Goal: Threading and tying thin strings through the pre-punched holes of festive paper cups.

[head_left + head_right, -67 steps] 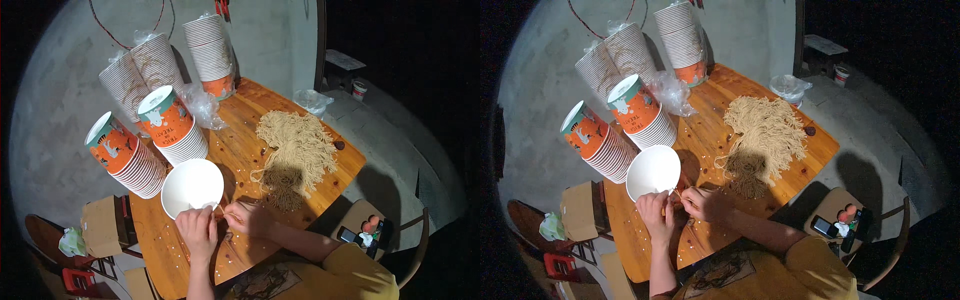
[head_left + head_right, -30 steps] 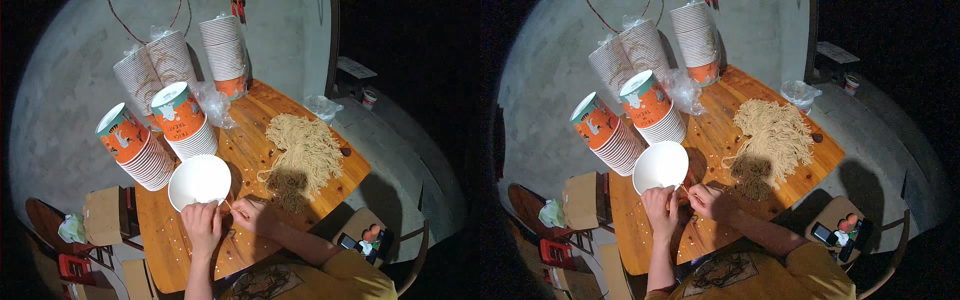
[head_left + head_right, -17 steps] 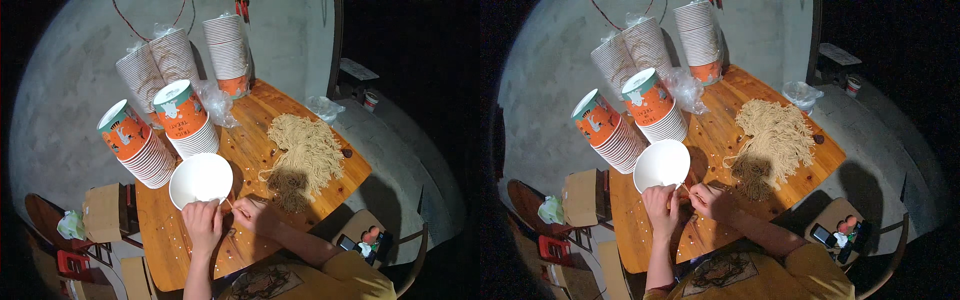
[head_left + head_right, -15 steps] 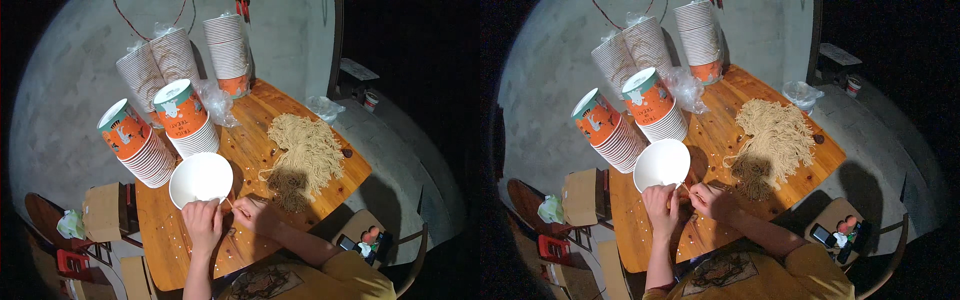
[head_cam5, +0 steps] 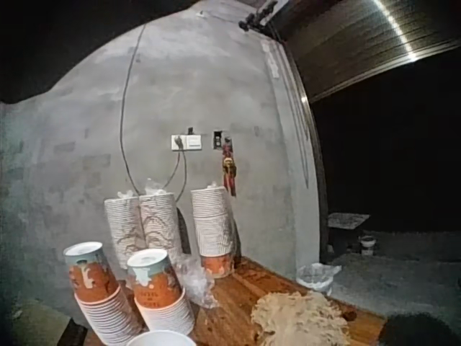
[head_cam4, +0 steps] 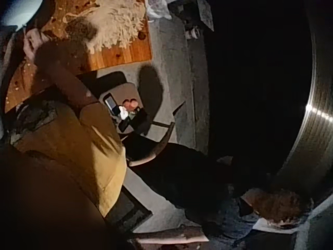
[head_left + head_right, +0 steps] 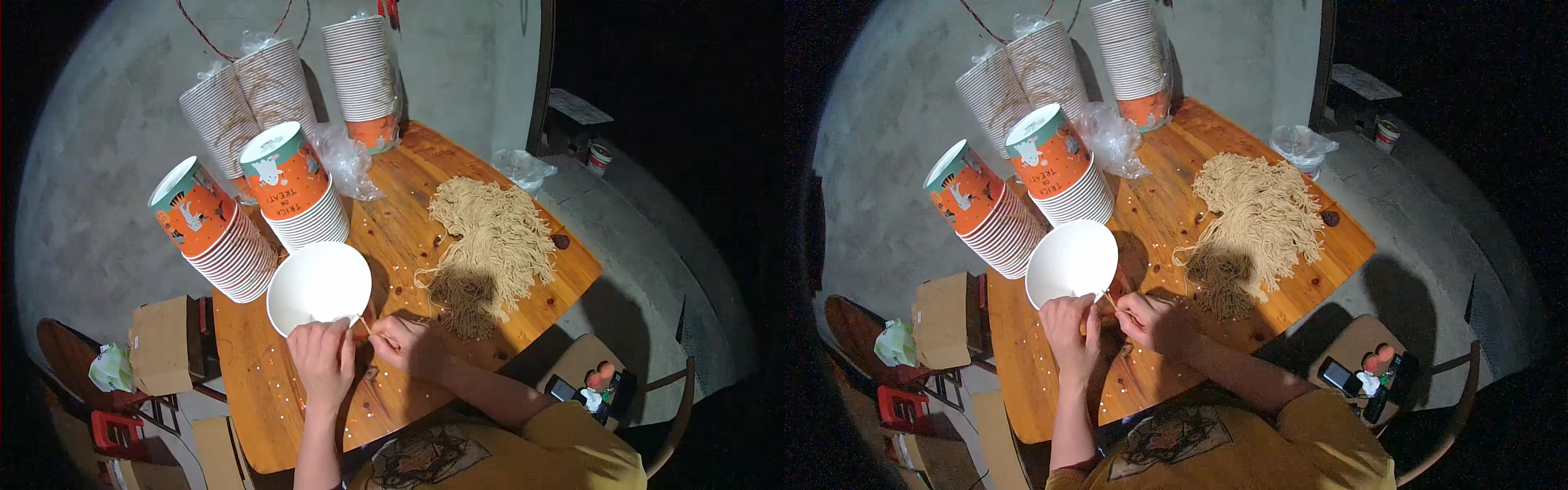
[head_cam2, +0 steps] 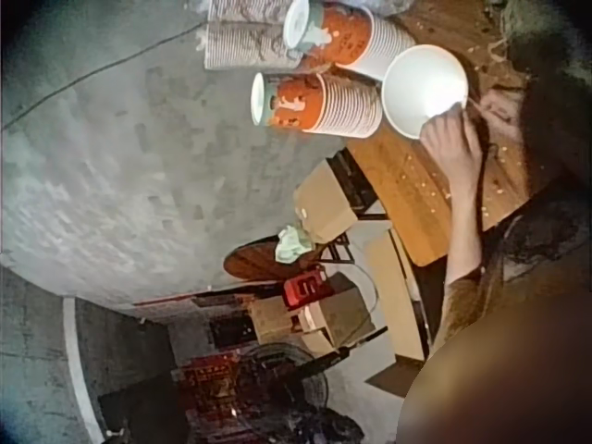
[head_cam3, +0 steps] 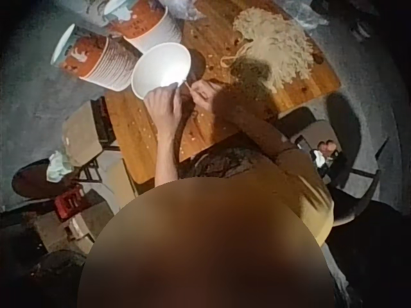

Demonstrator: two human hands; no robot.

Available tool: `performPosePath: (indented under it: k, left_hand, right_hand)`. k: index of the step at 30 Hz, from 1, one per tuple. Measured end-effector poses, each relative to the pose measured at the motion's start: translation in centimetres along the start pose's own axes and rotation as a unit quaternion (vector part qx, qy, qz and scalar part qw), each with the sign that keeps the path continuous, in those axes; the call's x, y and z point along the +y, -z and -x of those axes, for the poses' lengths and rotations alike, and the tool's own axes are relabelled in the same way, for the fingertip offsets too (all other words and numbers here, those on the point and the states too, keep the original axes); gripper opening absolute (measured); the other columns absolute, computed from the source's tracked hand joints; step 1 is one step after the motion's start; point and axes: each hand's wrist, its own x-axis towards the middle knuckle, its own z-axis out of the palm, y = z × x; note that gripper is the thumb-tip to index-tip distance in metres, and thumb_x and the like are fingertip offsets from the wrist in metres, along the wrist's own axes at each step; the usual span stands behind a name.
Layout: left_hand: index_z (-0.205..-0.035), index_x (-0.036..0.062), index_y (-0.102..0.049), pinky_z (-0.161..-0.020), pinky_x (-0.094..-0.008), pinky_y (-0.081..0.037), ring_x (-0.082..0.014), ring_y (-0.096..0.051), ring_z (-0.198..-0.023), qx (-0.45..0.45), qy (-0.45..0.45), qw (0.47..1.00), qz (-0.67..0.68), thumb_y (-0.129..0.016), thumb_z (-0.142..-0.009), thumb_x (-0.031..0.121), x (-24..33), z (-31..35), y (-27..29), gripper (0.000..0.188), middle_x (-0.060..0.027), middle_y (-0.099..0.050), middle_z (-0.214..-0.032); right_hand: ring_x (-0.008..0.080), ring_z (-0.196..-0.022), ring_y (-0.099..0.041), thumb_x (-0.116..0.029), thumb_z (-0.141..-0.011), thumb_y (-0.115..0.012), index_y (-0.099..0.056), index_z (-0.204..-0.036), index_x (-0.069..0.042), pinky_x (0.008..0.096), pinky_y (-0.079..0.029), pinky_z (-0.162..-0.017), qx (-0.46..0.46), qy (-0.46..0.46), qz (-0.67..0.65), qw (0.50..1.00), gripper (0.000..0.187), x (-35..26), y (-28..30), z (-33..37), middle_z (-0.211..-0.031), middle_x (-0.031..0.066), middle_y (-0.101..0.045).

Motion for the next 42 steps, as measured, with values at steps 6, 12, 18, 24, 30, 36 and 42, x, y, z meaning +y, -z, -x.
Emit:
performPosePath:
  k: [6, 12, 18, 24, 30, 36, 42]
  left_hand:
    - [-0.098, 0.0074, -0.059, -0.08, -0.0386, -0.038, -0.0248, -0.053, -0.08, -0.003, -0.004, 1.0, -0.005, -0.067, -0.076, 0.006, -0.1, 0.1, 0.1, 0.024, -0.0064, -0.056, -0.081]
    - [-0.098, 0.0073, -0.059, -0.08, -0.0385, -0.038, -0.0249, -0.053, -0.08, -0.007, 0.002, 1.0, 0.001, -0.067, -0.076, 0.006, -0.1, 0.0, 0.0, 0.023, -0.0066, -0.056, -0.081]
    - [-0.098, 0.0069, -0.06, -0.08, -0.038, -0.038, -0.0243, -0.053, -0.08, -0.006, 0.005, 1.0, 0.0, -0.067, -0.076, 0.005, 0.1, 0.1, 0.1, 0.023, -0.0062, -0.056, -0.081]
    - [-0.111, 0.017, -0.064, -0.088, -0.0417, -0.037, -0.0272, -0.05, -0.1, -0.057, -0.003, 0.998, -0.034, -0.067, -0.072, 0.009, 0.6, 0.2, 0.6, 0.04, -0.0073, -0.052, -0.105]
    - [-0.113, 0.0248, -0.063, -0.095, -0.0466, -0.035, -0.0298, -0.041, -0.116, -0.043, -0.073, 0.993, -0.077, -0.067, -0.073, 0.016, 0.3, 0.7, 0.4, 0.041, -0.0059, -0.046, -0.119]
    - [-0.107, 0.0198, -0.062, -0.095, -0.047, -0.036, -0.0284, -0.042, -0.117, -0.065, -0.071, 0.993, -0.069, -0.063, -0.073, 0.015, 0.2, 0.2, 0.4, 0.034, -0.0047, -0.047, -0.122]
    - [-0.096, 0.0137, -0.06, -0.09, -0.0438, -0.038, -0.0275, -0.048, -0.11, -0.045, -0.051, 0.998, 0.013, -0.064, -0.072, 0.011, 0.2, -0.4, 0.4, 0.025, -0.0054, -0.052, -0.111]
  right_hand:
    - [0.0198, -0.054, -0.059, -0.007, -0.079, -0.068, -0.055, -0.088, -0.005, 0.0312, -0.046, -0.049, 0.005, 0.01, 0.011, 1.0, 0.015, -0.1, 0.0, -0.1, -0.064, 0.0084, -0.057]
    - [0.0277, -0.06, -0.062, -0.008, -0.08, -0.066, -0.053, -0.089, -0.007, 0.0365, -0.049, -0.053, 0.005, 0.008, -0.004, 1.0, 0.016, 0.3, -0.3, 0.0, -0.072, 0.0097, -0.06]
    - [0.0191, -0.052, -0.057, -0.007, -0.08, -0.067, -0.056, -0.087, -0.005, 0.031, -0.045, -0.048, 0.03, 0.023, 0.002, 0.999, 0.013, 0.2, -0.3, 0.0, -0.063, 0.0077, -0.055]
    - [0.0195, -0.054, -0.058, -0.009, -0.08, -0.067, -0.056, -0.087, -0.006, 0.0323, -0.045, -0.048, 0.042, 0.02, 0.0, 0.999, 0.014, 0.6, -0.6, 0.3, -0.062, 0.0071, -0.055]
    - [0.0286, -0.061, -0.062, -0.008, -0.08, -0.064, -0.055, -0.088, -0.007, 0.0364, -0.049, -0.054, -0.011, -0.087, 0.005, 0.996, 0.012, -1.5, 0.8, -0.3, -0.071, 0.0114, -0.061]
    - [0.0305, -0.067, -0.064, -0.012, -0.083, -0.061, -0.057, -0.091, -0.007, 0.0395, -0.051, -0.059, -0.018, -0.083, -0.016, 0.996, 0.011, -0.5, 0.4, 0.1, -0.075, 0.0128, -0.063]
    - [0.031, -0.066, -0.064, -0.016, -0.082, -0.062, -0.058, -0.088, -0.007, 0.0379, -0.05, -0.058, -0.037, -0.073, 0.008, 0.997, 0.012, -1.4, 0.5, -0.3, -0.073, 0.0124, -0.062]
